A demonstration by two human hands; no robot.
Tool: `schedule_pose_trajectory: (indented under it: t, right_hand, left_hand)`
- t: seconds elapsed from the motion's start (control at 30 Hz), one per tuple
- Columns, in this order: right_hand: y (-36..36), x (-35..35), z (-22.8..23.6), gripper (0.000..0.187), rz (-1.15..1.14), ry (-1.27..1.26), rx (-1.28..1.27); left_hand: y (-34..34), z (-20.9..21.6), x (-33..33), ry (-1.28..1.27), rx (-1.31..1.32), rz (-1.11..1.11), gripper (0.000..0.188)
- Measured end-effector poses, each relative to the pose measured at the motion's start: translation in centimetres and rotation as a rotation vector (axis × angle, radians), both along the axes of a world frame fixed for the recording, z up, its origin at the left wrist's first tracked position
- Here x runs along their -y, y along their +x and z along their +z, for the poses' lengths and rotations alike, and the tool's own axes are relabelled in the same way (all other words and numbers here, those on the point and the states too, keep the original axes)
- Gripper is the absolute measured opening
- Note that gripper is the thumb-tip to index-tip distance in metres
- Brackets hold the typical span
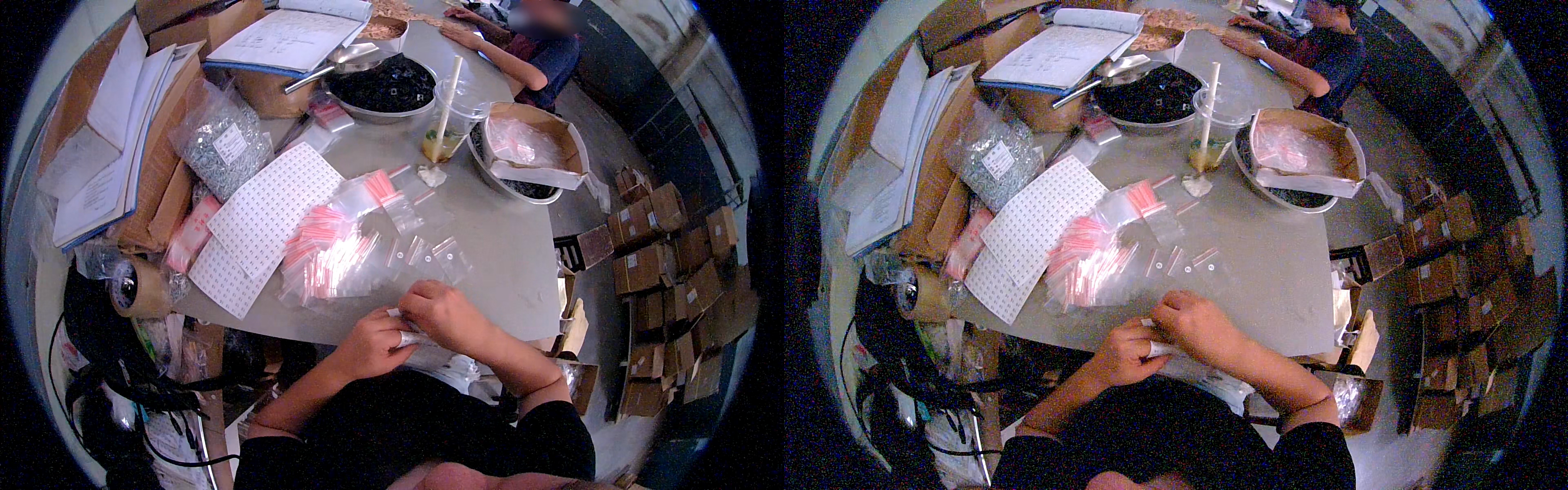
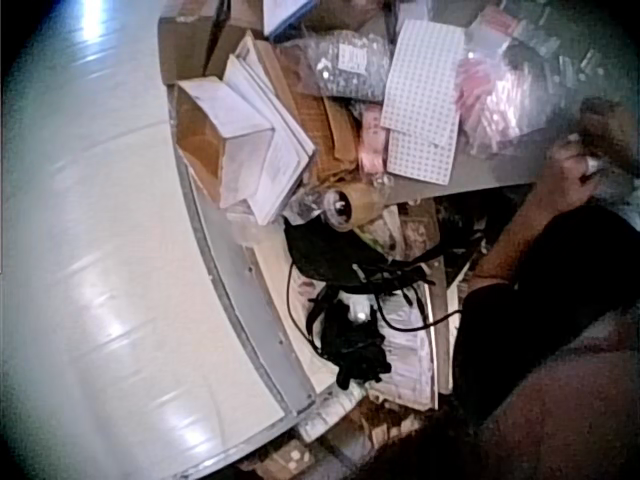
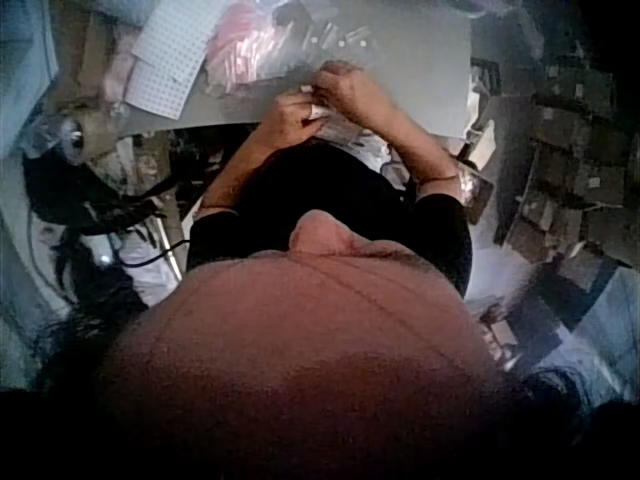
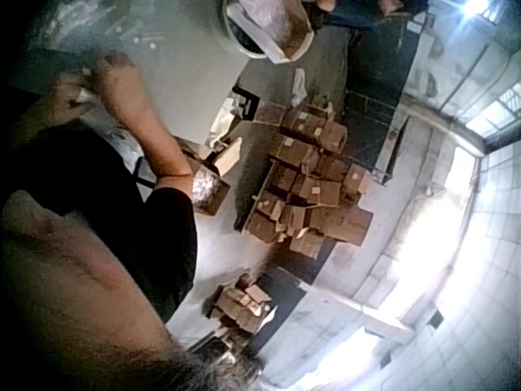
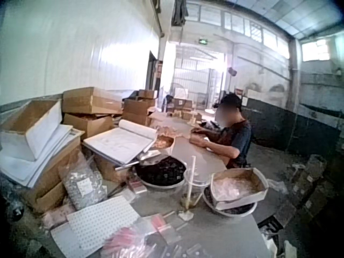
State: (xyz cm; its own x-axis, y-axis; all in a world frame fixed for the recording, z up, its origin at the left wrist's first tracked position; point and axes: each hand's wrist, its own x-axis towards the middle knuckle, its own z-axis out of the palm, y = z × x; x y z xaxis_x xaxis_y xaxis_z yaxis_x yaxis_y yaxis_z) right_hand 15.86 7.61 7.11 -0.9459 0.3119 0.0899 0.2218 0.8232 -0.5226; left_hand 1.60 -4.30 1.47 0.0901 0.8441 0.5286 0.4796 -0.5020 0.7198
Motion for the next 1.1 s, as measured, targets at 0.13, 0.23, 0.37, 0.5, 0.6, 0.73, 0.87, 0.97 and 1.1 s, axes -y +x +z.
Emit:
schedule_pose_trajectory:
  t: [0.13, 0.23, 0.37, 0.5, 0.6, 0.73, 0.87, 0.97, 1.1]
  right_hand:
    - [0.1, 0.5, 0.1, 0.013, -0.011, 0.061, -0.05]
    - [0.4, 0.5, -0.2, 0.012, -0.016, 0.035, -0.067]
    - [1.3, -2.1, 0.6, 0.012, 0.056, -0.248, -0.055]
    - [2.5, -7.7, -0.2, 0.017, -0.354, -0.426, 0.067]
    - [2.8, -8.3, -1.4, 0.025, -0.387, -0.185, 0.053]
    - [2.7, -7.2, -2.4, 0.03, -0.474, -0.013, -0.033]
    - [2.4, -8.2, -1.2, 0.027, -0.564, 0.036, 0.124]
    - [1.4, -8.1, -0.8, 0.024, -0.449, -0.067, 0.177]
    - [0.3, -7.4, -2.2, 0.021, -0.391, -0.105, 0.222]
  left_hand:
    - [0.0, 0.0, -0.1, 0.011, -0.006, 0.004, 0.013]
    - [0.0, 0.2, -0.1, 0.005, 0.005, 0.004, 0.013]
    - [0.2, 0.2, 0.1, -0.042, 0.025, -0.004, 0.012]
    - [0.2, -0.5, 0.0, -0.034, 0.058, 0.005, 0.012]
    - [0.1, -0.4, -0.1, -0.035, 0.047, 0.015, 0.014]
    - [0.1, -0.5, -0.1, -0.045, 0.056, 0.001, 0.017]
    - [0.0, -0.5, -0.1, -0.059, 0.063, -0.009, 0.02]
    - [0.0, -0.5, -0.1, -0.02, 0.063, 0.005, 0.02]
    - [0.0, -0.4, -0.1, -0.009, 0.061, 0.01, 0.02]
